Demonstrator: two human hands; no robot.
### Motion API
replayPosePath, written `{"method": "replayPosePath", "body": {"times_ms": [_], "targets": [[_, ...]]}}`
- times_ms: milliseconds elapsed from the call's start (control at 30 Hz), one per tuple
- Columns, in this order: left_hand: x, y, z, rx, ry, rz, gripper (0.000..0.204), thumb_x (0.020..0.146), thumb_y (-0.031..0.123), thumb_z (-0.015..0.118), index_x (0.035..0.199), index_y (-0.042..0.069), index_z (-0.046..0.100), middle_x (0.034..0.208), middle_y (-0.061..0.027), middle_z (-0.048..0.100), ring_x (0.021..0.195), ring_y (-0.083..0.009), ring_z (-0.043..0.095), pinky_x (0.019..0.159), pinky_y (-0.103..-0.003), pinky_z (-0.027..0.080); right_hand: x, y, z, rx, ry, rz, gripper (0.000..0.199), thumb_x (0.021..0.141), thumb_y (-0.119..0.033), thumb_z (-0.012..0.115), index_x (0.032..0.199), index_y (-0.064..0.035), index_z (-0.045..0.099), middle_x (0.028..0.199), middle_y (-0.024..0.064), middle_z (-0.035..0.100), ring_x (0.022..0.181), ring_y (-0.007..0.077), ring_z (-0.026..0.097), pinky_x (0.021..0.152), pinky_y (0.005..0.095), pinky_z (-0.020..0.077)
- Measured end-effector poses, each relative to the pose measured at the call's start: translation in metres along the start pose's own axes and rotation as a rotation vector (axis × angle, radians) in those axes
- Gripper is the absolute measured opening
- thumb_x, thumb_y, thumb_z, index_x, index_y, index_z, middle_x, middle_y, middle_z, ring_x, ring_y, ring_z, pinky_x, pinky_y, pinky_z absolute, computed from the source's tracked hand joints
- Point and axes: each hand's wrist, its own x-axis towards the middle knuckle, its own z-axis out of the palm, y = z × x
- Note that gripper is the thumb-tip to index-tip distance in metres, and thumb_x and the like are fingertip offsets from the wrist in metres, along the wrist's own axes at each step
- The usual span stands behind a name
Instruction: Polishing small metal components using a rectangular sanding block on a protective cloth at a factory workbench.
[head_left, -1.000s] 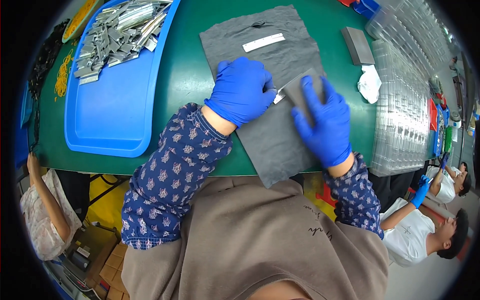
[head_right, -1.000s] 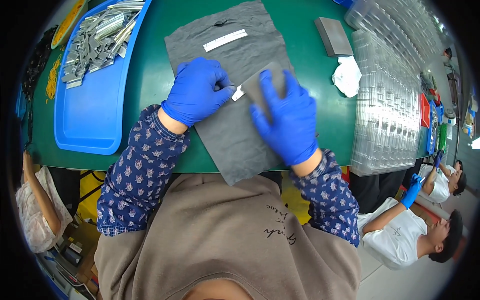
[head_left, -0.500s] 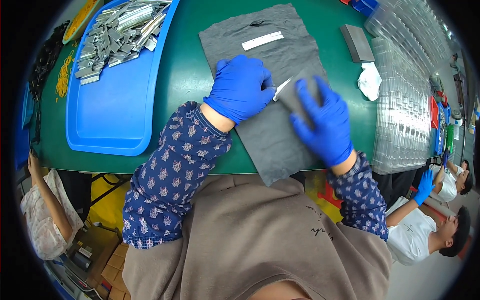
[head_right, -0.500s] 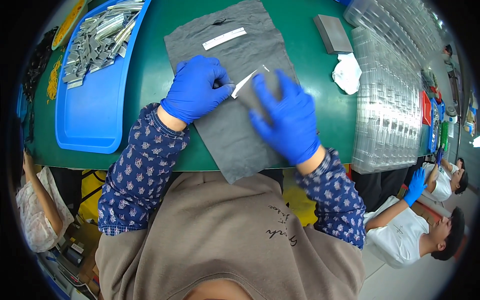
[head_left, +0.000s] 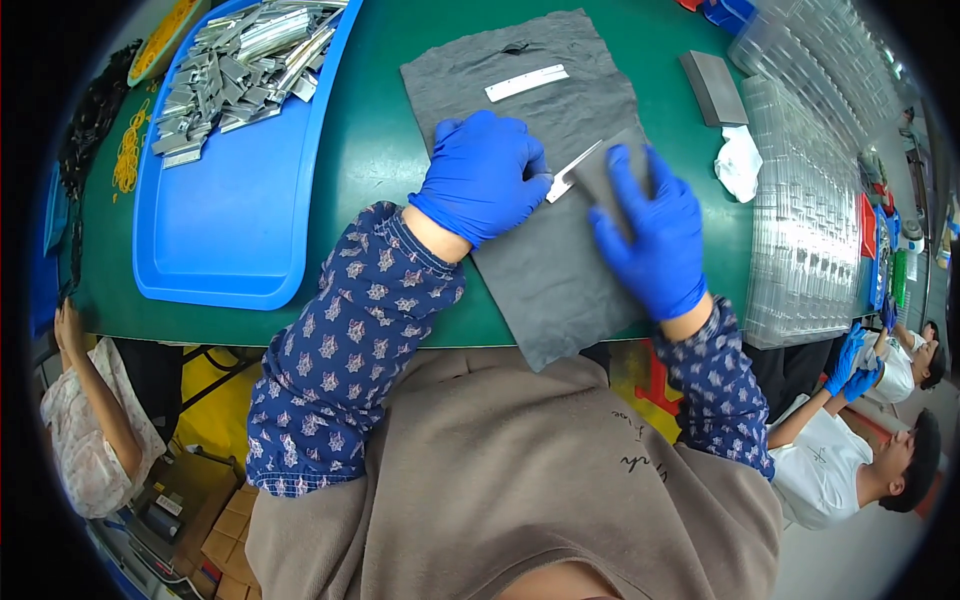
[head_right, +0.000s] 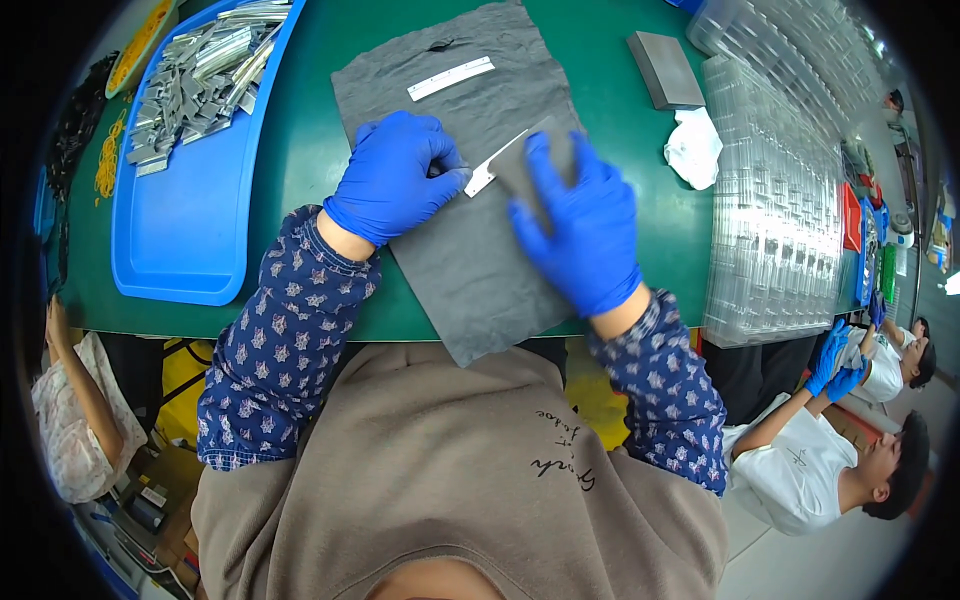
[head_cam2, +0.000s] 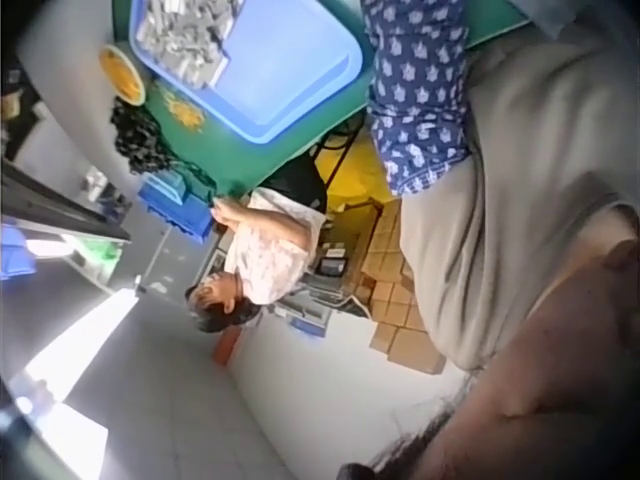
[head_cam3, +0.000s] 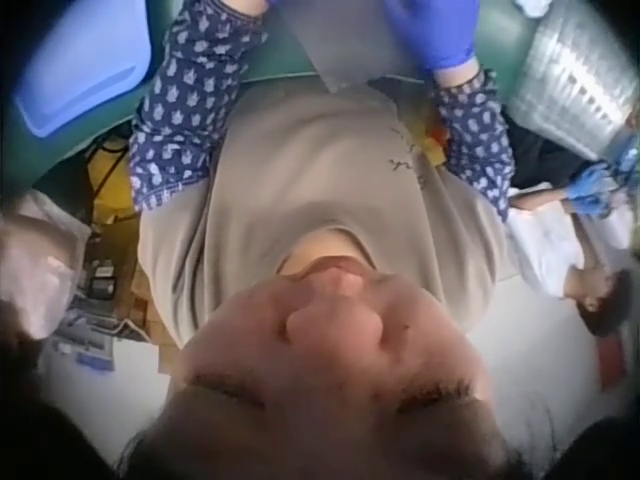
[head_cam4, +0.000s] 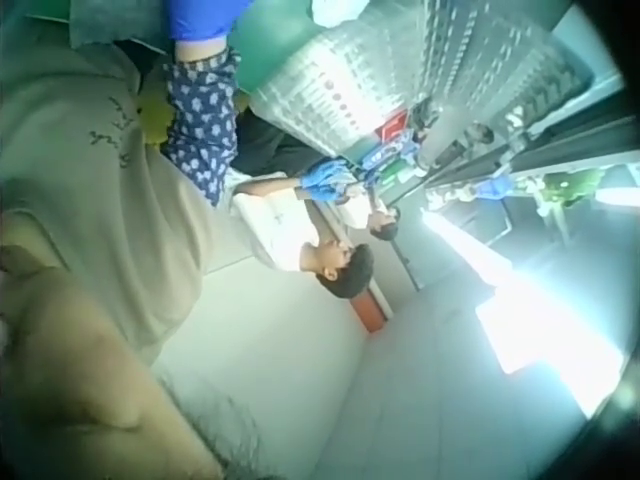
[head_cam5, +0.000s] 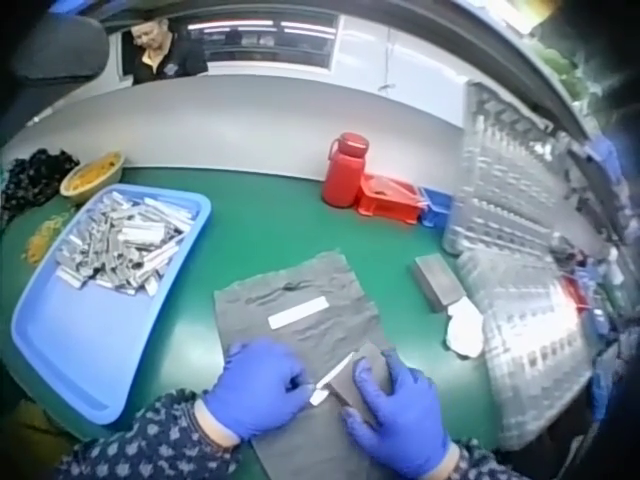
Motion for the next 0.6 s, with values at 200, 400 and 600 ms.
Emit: {"method": "replayPosePath", "body": {"times_ms": [200, 400, 600], "targets": [[0.001, -0.001, -0.002, -0.032, -0.059, -0.037, 0.011, 0.073, 0.026, 0.068, 0.069, 0.016, 0.067, 0.075, -0.0015, 0.061, 0.08, -0.0249, 0.058, 0.076, -0.042, 0.037, 0.004, 0.009, -0.002, 0.029, -0.032, -0.065, 0.061, 0.079, -0.027, 0.07, 0.135, -0.0132, 0.052, 0.127, 0.0285, 0.05, 0.101, 0.0402, 0.057, 0.087, 0.0441, 0.0462], [0.0, -0.001, 0.002, -0.034, -0.074, -0.063, 0.012, 0.073, 0.03, 0.066, 0.068, 0.019, 0.067, 0.078, -0.0007, 0.061, 0.087, -0.0252, 0.057, 0.081, -0.043, 0.036, -0.006, -0.012, -0.002, 0.033, -0.029, -0.054, 0.059, 0.077, -0.029, 0.071, 0.132, -0.0136, 0.055, 0.127, 0.0281, 0.05, 0.101, 0.039, 0.057, 0.087, 0.0445, 0.0459], [-0.001, 0.001, -0.004, -0.004, -0.022, 0.008, 0.011, 0.073, 0.024, 0.07, 0.071, 0.013, 0.068, 0.074, -0.0025, 0.062, 0.076, -0.0249, 0.06, 0.071, -0.04, 0.039, 0.01, 0.022, 0.003, 0.0, -0.002, 0.071, 0.06, 0.077, -0.028, 0.071, 0.132, -0.0125, 0.055, 0.129, 0.0256, 0.05, 0.101, 0.0386, 0.056, 0.089, 0.0436, 0.0452]]}}
